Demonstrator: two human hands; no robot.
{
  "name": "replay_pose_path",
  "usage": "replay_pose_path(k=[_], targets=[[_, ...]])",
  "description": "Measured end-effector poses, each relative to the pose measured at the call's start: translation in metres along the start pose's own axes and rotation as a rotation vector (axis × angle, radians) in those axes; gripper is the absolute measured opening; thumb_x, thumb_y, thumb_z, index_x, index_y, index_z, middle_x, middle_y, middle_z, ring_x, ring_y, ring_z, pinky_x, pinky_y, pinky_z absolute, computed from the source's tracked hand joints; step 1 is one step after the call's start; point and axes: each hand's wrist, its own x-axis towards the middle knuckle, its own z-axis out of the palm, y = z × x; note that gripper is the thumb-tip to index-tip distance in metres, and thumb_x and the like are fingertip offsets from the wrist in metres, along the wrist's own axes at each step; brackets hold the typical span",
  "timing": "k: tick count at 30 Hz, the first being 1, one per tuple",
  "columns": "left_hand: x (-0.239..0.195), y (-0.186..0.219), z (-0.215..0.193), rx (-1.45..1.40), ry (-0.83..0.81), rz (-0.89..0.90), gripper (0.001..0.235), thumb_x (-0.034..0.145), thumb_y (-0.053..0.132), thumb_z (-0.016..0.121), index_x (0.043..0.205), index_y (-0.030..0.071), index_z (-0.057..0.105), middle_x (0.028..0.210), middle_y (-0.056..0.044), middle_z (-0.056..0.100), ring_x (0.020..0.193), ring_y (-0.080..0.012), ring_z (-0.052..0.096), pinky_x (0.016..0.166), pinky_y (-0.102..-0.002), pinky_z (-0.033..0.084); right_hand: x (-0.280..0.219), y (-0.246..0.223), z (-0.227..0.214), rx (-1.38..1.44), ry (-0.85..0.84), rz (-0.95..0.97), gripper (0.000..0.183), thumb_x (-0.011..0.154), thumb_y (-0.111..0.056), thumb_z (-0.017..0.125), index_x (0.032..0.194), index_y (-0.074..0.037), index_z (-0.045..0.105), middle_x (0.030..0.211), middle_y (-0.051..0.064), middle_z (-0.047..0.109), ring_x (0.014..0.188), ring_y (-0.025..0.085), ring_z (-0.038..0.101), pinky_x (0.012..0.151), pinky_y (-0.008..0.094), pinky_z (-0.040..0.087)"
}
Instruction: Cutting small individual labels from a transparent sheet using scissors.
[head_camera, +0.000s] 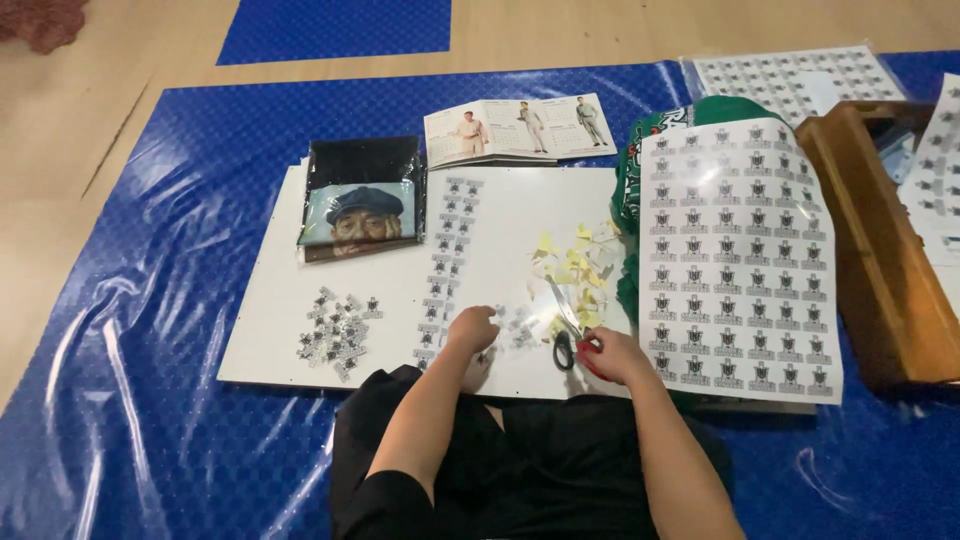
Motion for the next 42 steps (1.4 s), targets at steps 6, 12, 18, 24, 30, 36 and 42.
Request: replay_pose_path(k=[6,12,18,24,30,36,42], targets=[[-0.038,-0.054,0.016,0.094,0.15,-0.087,0.04,0.096,0.018,0.059,0.135,0.018,0.066,0.123,-0.014,0.071,0.113,-0.0339,0.069,0.093,-0.048,0.059,0.005,0.005,0.008,0.151,-0.14,0.137,0.036,0.088,-0.023,0.069,0.117,-0.003,0.075,0.075,0.024,0.072,0.048,0.028,0.068,0.037,0.032,0.06],[-0.103,0.016,-0.025,0.459,0.093,0.188,0.048,0.102,0.019,0.049,0.15,0.014,0.05,0.16,-0.015,0.041,0.149,-0.0337,0.037,0.119,-0.051,0.035,0.024,0.034,0.015,-0.028,-0.005,0.183,0.039,0.087,-0.025,0.064,0.123,-0.01,0.074,0.089,0.02,0.073,0.058,0.027,0.075,0.045,0.036,0.064],[-0.086,0.005,0.008,0.613,-0.02,0.3,0.05,0.104,0.017,0.047,0.154,0.013,0.046,0.162,-0.019,0.038,0.151,-0.0378,0.034,0.121,-0.054,0.03,0.02,0.039,0.011,-0.233,0.067,0.238,0.049,0.089,-0.047,0.058,0.129,-0.023,0.071,0.116,0.013,0.076,0.111,0.032,0.073,0.093,0.045,0.058],[-0.038,-0.028,0.053,0.694,0.202,0.463,0.031,0.098,0.024,0.059,0.128,0.017,0.06,0.114,-0.008,0.069,0.106,-0.0268,0.068,0.092,-0.042,0.053,-0.005,0.006,0.015,-0.181,-0.088,0.03,0.04,0.086,-0.035,0.065,0.121,-0.02,0.076,0.129,0.015,0.073,0.126,0.037,0.064,0.106,0.045,0.052],[-0.06,-0.021,0.027,0.488,0.146,0.213,0.048,0.091,0.035,0.066,0.134,0.014,0.06,0.133,-0.011,0.06,0.126,-0.0297,0.055,0.105,-0.044,0.045,-0.009,0.004,0.008,-0.222,-0.04,0.081,0.045,0.089,-0.037,0.063,0.13,-0.021,0.07,0.13,0.015,0.072,0.126,0.034,0.065,0.105,0.044,0.052],[-0.053,-0.03,0.032,0.336,0.083,0.077,0.043,0.081,0.026,0.069,0.123,0.018,0.064,0.112,-0.007,0.067,0.111,-0.0298,0.064,0.097,-0.043,0.049,0.013,0.025,0.035,-0.279,-0.094,-0.034,0.042,0.086,-0.037,0.065,0.126,-0.026,0.072,0.117,0.01,0.077,0.121,0.031,0.068,0.103,0.042,0.054],[-0.05,-0.032,0.036,0.297,0.061,0.016,0.037,0.071,0.02,0.072,0.108,0.017,0.068,0.106,-0.008,0.068,0.105,-0.0317,0.065,0.09,-0.043,0.05,0.005,0.025,0.031,-0.25,-0.081,-0.048,0.042,0.086,-0.033,0.065,0.126,-0.025,0.072,0.114,0.015,0.078,0.121,0.035,0.067,0.104,0.044,0.053]])
